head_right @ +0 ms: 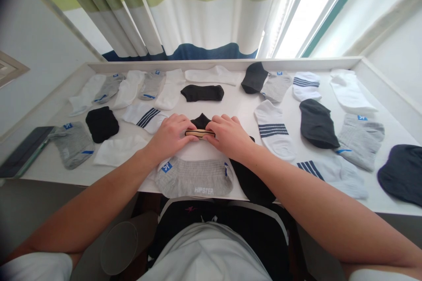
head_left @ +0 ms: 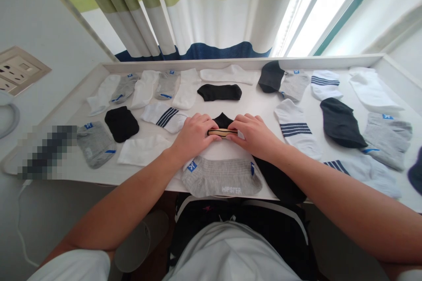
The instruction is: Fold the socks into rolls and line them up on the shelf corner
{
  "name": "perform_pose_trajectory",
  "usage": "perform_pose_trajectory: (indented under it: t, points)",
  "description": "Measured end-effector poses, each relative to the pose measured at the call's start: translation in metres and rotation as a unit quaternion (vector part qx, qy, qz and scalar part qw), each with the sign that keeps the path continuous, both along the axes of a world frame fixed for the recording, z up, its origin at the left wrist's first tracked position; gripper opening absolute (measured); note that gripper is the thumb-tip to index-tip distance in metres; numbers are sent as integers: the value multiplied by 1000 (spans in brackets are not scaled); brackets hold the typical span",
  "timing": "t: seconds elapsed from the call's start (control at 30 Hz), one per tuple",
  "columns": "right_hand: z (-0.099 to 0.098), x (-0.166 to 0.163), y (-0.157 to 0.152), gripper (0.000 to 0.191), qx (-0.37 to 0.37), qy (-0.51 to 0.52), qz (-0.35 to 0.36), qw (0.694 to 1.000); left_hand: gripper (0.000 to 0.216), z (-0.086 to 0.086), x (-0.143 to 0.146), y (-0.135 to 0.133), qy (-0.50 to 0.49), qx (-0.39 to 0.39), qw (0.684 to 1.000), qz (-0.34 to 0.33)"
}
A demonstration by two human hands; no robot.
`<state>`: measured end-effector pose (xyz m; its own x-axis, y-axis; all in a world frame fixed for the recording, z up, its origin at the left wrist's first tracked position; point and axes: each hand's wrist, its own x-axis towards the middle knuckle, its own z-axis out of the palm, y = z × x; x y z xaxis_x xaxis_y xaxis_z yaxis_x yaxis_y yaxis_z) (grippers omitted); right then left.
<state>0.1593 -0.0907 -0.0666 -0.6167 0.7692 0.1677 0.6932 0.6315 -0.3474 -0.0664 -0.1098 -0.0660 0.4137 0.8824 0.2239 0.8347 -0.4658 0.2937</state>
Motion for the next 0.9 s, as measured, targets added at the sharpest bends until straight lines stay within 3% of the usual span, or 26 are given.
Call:
perform_pose_trajectory:
  t: [0.23,0.4,0.73,0.9]
  points:
    - [-4,0,-2,19,29,5,3,1000,12,2,1,1,3,-20,1000,1]
    - [-1,0,-2,11,38,-1,-2,999,12,1,1,2,6,-19,1000,1]
    - [1,-1,-1,17,10,-11,-3,1000,28,3,0,-2,-7,9,1000,15]
    - [4,-2,-2,21,3,-17,-6,1000,24,3,0,-2,-2,8,1000,15]
